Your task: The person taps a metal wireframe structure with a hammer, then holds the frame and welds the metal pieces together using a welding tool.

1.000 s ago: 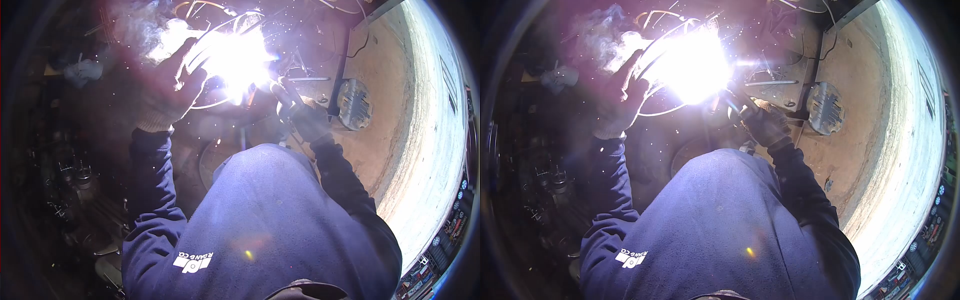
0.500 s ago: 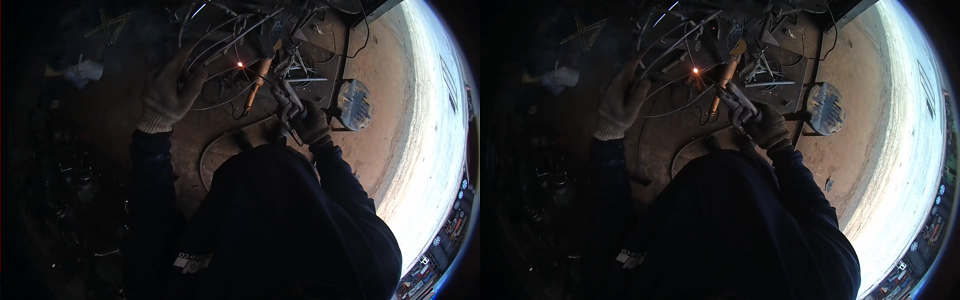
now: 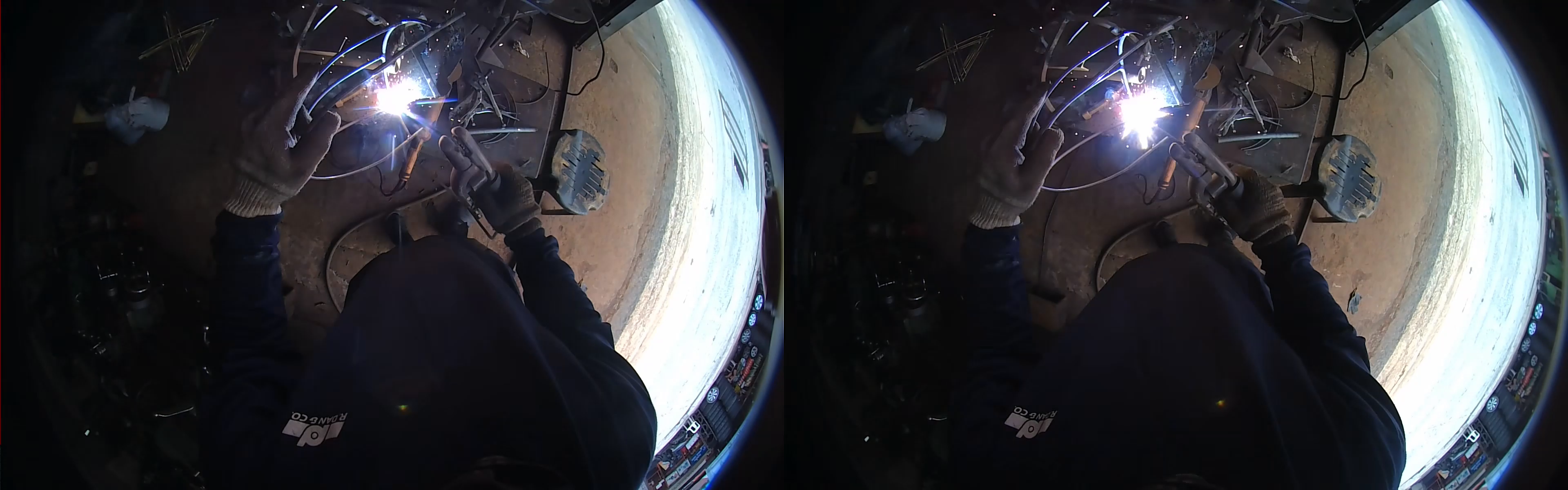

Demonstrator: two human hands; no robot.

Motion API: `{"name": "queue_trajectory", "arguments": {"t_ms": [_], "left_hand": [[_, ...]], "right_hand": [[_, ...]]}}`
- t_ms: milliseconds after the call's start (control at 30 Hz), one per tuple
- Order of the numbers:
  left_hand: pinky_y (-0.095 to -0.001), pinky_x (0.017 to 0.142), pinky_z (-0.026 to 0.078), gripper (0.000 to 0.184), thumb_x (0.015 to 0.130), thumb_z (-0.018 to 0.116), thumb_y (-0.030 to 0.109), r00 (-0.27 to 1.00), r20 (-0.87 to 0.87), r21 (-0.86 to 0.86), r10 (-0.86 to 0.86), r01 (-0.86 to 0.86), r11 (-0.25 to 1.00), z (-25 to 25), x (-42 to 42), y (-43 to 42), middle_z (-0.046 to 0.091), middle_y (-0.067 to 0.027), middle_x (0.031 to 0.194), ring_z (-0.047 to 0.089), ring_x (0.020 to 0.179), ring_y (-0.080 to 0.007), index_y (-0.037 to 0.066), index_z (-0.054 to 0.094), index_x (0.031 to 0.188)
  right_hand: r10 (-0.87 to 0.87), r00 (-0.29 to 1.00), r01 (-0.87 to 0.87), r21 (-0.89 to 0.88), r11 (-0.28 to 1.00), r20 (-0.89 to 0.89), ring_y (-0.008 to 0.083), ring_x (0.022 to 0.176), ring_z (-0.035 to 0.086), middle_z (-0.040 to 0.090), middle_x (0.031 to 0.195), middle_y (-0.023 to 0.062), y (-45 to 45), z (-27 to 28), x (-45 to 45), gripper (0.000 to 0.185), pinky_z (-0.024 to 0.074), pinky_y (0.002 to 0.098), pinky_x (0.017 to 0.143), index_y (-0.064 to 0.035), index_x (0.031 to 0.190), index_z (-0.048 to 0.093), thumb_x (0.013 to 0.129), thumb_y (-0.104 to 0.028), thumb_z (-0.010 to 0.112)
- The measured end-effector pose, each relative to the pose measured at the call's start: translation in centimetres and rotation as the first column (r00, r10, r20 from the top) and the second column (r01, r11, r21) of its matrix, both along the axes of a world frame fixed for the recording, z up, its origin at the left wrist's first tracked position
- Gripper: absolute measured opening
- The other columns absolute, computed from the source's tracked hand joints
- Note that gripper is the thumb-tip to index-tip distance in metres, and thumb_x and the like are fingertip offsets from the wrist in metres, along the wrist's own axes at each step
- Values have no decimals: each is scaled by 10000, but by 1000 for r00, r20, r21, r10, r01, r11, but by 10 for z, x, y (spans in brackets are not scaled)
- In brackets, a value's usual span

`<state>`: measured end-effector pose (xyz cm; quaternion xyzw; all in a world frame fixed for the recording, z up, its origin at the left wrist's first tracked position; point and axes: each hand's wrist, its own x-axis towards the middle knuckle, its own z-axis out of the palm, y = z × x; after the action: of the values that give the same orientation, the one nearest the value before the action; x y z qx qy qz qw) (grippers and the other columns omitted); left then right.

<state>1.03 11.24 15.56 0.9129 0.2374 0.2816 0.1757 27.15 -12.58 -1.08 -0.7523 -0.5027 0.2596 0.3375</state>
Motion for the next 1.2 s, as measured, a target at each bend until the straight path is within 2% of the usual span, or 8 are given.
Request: {"name": "queue_trajectory", "arguments": {"t_ms": [133, 167, 267, 333, 367, 433, 800, 1200], "left_hand": [[-397, 940, 545, 522, 871, 705, 124, 995, -96, -63, 20, -26, 998, 1, -1, 1, 633, -212, 1287, 652, 1156, -320, 30, 564, 1365], [-364, 761, 524, 509, 864, 729, 168, 1000, -4, -13, -30, 30, 999, -4, 0, 6, 629, -121, 981, 621, 861, -231, 19, 589, 1330], [-351, 668, 537, 529, 850, 743, 226, 1000, -17, 58, 2, -1, 998, -1, -2, 5, 699, -84, 818, 640, 643, -174, 17, 604, 1315], [-362, 740, 557, 554, 847, 736, 251, 995, -85, 99, 48, -39, 994, 1, -1, 5, 724, -136, 1002, 673, 762, -232, 29, 594, 1334], [-363, 734, 559, 552, 854, 735, 270, 992, -109, -53, 62, -69, 996, 4, -1, 3, 720, -140, 1027, 675, 800, -253, 26, 595, 1329], [-337, 657, 524, 544, 859, 737, 272, 1000, -7, 67, 18, -18, 998, -5, -3, 7, 691, -96, 894, 635, 713, -190, 19, 599, 1321], [-278, 509, 448, 522, 870, 725, 228, 997, 54, 57, -47, 44, 997, -10, 0, 10, 539, -4, 618, 527, 536, -90, 29, 593, 1333], [-283, 480, 446, 525, 893, 707, 247, 998, 16, 75, -58, 57, 996, -9, 1, 7, 491, 16, 554, 509, 483, -85, 62, 572, 1366]], "right_hand": [[5, 999, -4, 37, 999, -33, 355, 978, 686, 699, 1032, 165, 2, -20, 2, 519, 539, 436, 840, -93, 1144, 651, 813, -488, 717], [1, 999, 1, 30, 1000, -52, 356, 978, 686, 699, 1036, 166, 0, -25, 2, 514, 538, 437, 834, -92, 1140, 654, 817, -487, 713], [79, 990, -67, -101, 993, 120, 281, 963, 684, 669, 1133, 143, 6, -9, 0, 507, 541, 388, 805, -113, 1281, 541, 867, -386, 642], [319, 902, -212, -342, 915, 292, 156, 933, 676, 609, 1327, 94, 15, -3, -3, 619, 549, 301, 769, -172, 1554, 321, 960, -195, 497], [178, 966, -137, -213, 967, 187, 180, 944, 683, 642, 1241, 104, 9, -3, -4, 575, 548, 317, 784, -136, 1484, 399, 933, -205, 547], [-35, 996, 41, 72, 997, -84, 226, 968, 698, 710, 1069, 125, -1, 1, -5, 503, 547, 349, 814, -64, 1345, 555, 878, -225, 648], [-52, 995, 46, -63, 997, -87, 382, 1012, 683, 693, 1090, 222, -5, 2, 0, 687, 540, 456, 854, -32, 1272, 586, 774, -479, 744], [-31, 998, 30, -8, 1000, -49, 359, 979, 688, 690, 1046, 216, -3, 9, -3, 545, 543, 438, 834, -14, 1240, 601, 811, -324, 727]]}}
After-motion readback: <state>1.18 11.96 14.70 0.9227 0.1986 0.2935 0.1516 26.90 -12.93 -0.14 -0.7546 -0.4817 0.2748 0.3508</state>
